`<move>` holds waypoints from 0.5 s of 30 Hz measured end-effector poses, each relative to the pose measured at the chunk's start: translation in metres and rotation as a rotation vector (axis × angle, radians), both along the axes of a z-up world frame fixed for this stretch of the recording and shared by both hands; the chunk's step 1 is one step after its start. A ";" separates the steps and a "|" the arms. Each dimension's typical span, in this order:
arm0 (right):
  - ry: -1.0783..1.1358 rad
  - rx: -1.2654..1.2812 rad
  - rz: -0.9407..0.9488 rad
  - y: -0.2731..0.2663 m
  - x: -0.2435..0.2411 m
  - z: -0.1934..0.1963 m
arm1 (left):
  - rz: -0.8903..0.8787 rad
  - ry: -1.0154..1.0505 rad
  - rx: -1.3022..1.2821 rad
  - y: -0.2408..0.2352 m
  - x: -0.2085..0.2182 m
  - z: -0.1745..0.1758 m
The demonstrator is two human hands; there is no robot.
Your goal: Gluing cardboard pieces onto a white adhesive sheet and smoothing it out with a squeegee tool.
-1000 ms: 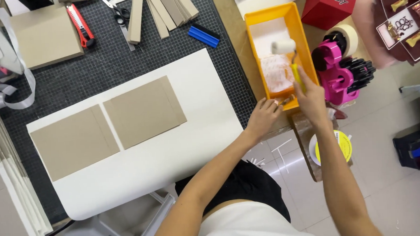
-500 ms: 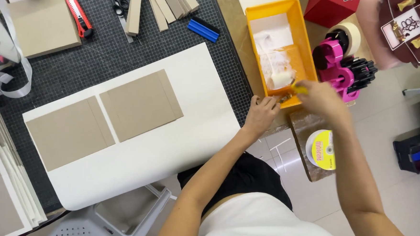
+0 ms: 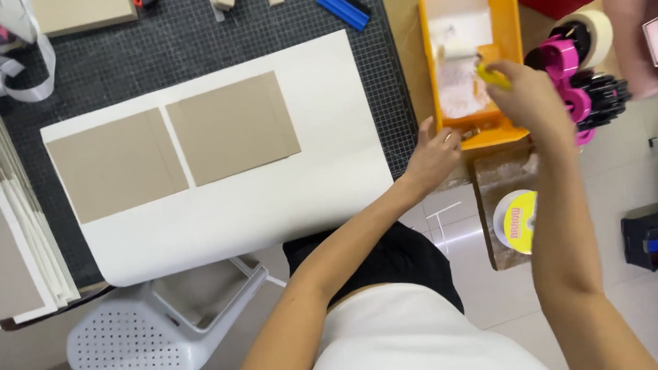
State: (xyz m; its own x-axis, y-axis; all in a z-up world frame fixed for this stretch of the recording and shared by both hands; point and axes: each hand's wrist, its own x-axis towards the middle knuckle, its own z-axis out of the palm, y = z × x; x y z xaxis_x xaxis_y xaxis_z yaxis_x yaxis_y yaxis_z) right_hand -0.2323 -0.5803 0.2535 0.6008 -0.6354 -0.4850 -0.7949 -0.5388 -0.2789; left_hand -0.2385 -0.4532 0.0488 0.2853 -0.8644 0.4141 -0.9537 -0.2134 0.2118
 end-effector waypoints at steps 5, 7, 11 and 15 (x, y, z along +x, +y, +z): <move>0.229 -0.044 0.145 -0.022 -0.021 -0.040 | 0.066 0.033 -0.066 -0.013 -0.014 -0.018; 0.049 -0.108 0.245 -0.047 -0.033 -0.079 | 0.101 0.054 -0.103 -0.014 -0.022 -0.032; 0.157 -0.222 0.393 -0.060 -0.049 -0.089 | 0.101 0.064 -0.118 -0.015 -0.013 -0.022; -0.274 0.320 -0.269 -0.083 -0.047 -0.152 | 0.177 -0.002 -0.086 -0.017 -0.017 -0.022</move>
State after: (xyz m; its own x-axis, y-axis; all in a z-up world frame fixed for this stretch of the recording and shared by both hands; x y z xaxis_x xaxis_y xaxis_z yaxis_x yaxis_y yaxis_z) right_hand -0.2794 -0.6633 0.1014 0.5692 -0.6305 -0.5278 -0.7680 -0.1785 -0.6150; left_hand -0.2559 -0.4707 0.0271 0.4288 -0.7624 0.4847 -0.9034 -0.3588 0.2349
